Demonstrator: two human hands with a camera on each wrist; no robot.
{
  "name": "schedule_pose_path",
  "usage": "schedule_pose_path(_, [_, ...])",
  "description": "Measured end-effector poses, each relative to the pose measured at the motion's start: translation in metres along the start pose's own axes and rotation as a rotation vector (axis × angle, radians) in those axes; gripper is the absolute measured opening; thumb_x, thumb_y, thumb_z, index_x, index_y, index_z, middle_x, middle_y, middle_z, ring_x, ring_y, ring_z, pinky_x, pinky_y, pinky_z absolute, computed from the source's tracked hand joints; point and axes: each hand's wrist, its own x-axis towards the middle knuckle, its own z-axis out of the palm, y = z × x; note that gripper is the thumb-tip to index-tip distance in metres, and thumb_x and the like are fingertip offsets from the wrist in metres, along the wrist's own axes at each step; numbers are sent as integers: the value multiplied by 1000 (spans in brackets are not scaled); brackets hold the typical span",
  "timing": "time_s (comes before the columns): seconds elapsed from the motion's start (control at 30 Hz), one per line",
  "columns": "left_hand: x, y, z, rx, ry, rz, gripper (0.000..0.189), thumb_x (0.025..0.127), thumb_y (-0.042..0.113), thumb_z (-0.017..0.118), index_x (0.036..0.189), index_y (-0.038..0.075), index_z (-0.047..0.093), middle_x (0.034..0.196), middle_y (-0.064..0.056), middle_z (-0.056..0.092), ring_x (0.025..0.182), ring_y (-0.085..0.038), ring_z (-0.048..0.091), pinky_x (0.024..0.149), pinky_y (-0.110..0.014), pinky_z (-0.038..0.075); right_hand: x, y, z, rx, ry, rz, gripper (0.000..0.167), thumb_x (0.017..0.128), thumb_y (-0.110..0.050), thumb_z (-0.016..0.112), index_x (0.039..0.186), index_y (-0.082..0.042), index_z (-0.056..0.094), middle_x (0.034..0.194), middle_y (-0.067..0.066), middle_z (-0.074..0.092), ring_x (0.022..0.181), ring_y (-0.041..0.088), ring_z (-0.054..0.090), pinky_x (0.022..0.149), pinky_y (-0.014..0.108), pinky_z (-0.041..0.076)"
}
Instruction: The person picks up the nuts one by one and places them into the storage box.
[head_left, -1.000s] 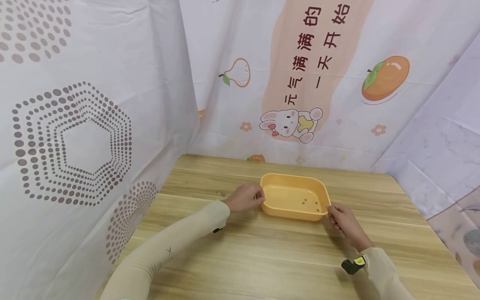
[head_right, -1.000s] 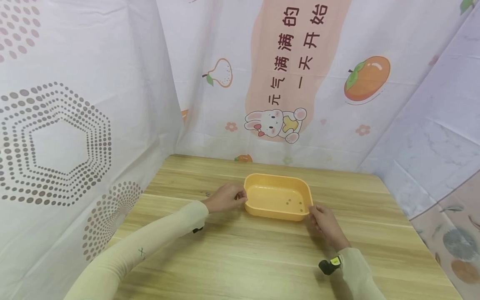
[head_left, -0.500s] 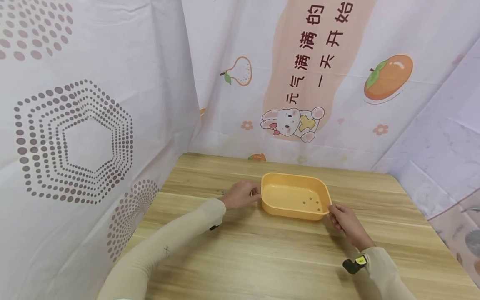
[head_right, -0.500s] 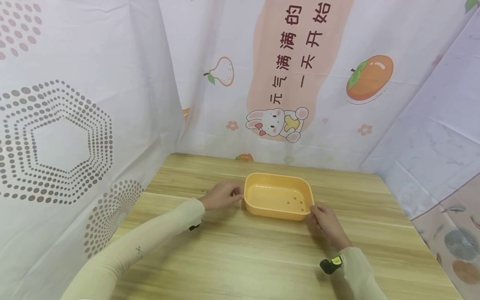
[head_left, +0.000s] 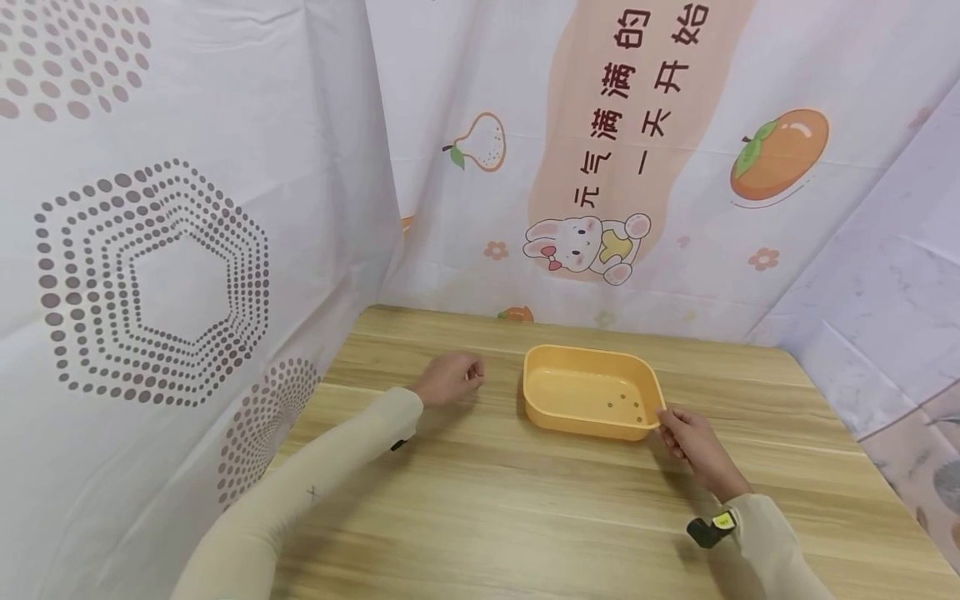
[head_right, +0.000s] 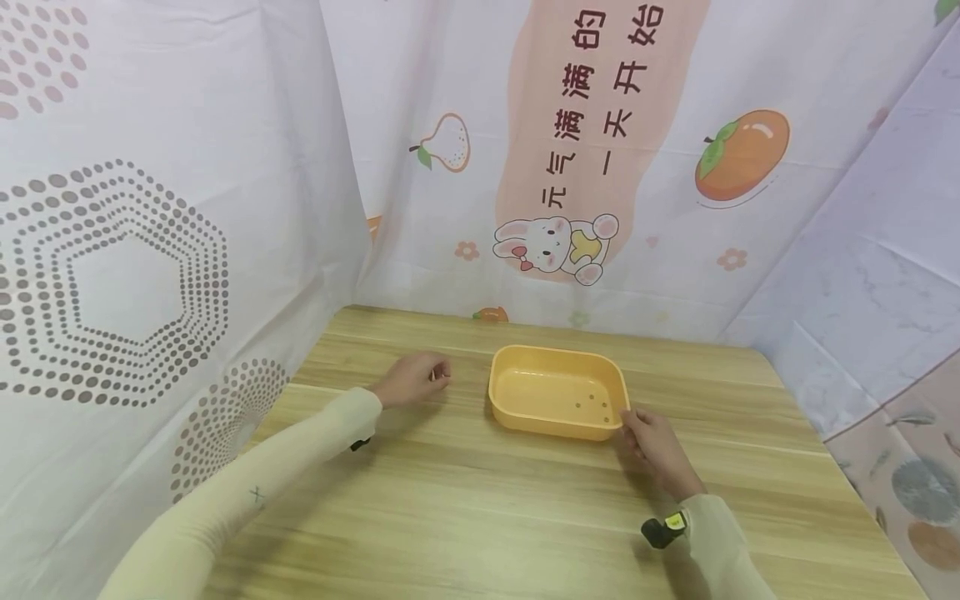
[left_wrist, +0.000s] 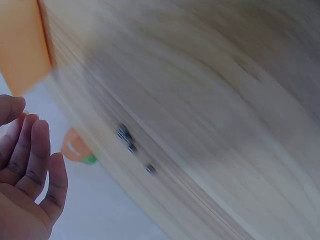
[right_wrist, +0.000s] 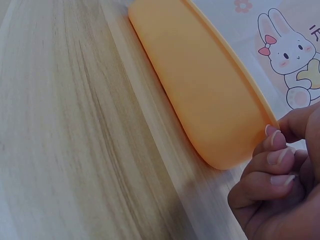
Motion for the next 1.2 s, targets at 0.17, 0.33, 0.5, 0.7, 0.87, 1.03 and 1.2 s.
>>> schedule_pose_path(0.17, [-5,-14,-6,30,1,-39,7,96,16,74,91,15,69,87,5,67,77,-9,61,66,-30,52,0,0,0,11,-2,1,37,110,-30,48,89,0,52,70,-2,47,54,7,40,48,22,36])
schedule_pose_path(0.33, [-9,-28,-9,71,-20,-64,8,95,16,74,91,14,67,85,4,65,75,-11,59,65,-31,51,-1,1,0,10,2,1,37,110,-31,49,88,-1,52,70,-2,47,54,7,40,48,22,35])
schedule_pose_path(0.5, [-13,-40,-10,109,-43,-75,10,95,15,74,89,13,66,84,3,64,74,-11,58,66,-31,51,1,3,0,8,12,1,39,110,-34,50,87,-3,51,70,-1,46,54,7,40,47,22,35])
schedule_pose_path(0.7, [-18,-49,-11,127,-68,-85,13,95,19,76,87,13,67,82,4,63,73,-11,56,65,-31,51,2,4,0,11,15,-5,39,110,-34,50,85,-4,51,70,-1,46,53,7,40,46,22,35])
schedule_pose_path(0.87, [-19,-52,-11,133,-109,-98,15,96,22,75,88,12,68,78,6,61,69,-11,55,62,-29,49,1,5,1,11,21,-6,38,110,-32,50,83,-5,51,69,-1,46,53,7,40,46,22,34])
schedule_pose_path(1.03, [-20,-54,-10,132,-141,-104,15,97,23,74,87,13,68,78,7,61,69,-10,55,61,-27,48,1,4,2,11,25,-9,37,110,-30,50,82,-6,51,69,-1,46,53,8,40,46,22,34])
schedule_pose_path(1.2, [-20,-53,-9,132,-153,-100,15,98,21,73,87,13,66,80,6,61,70,-11,55,62,-27,48,0,3,2,7,23,-8,37,110,-30,49,81,-7,50,69,-1,46,53,8,40,46,21,34])
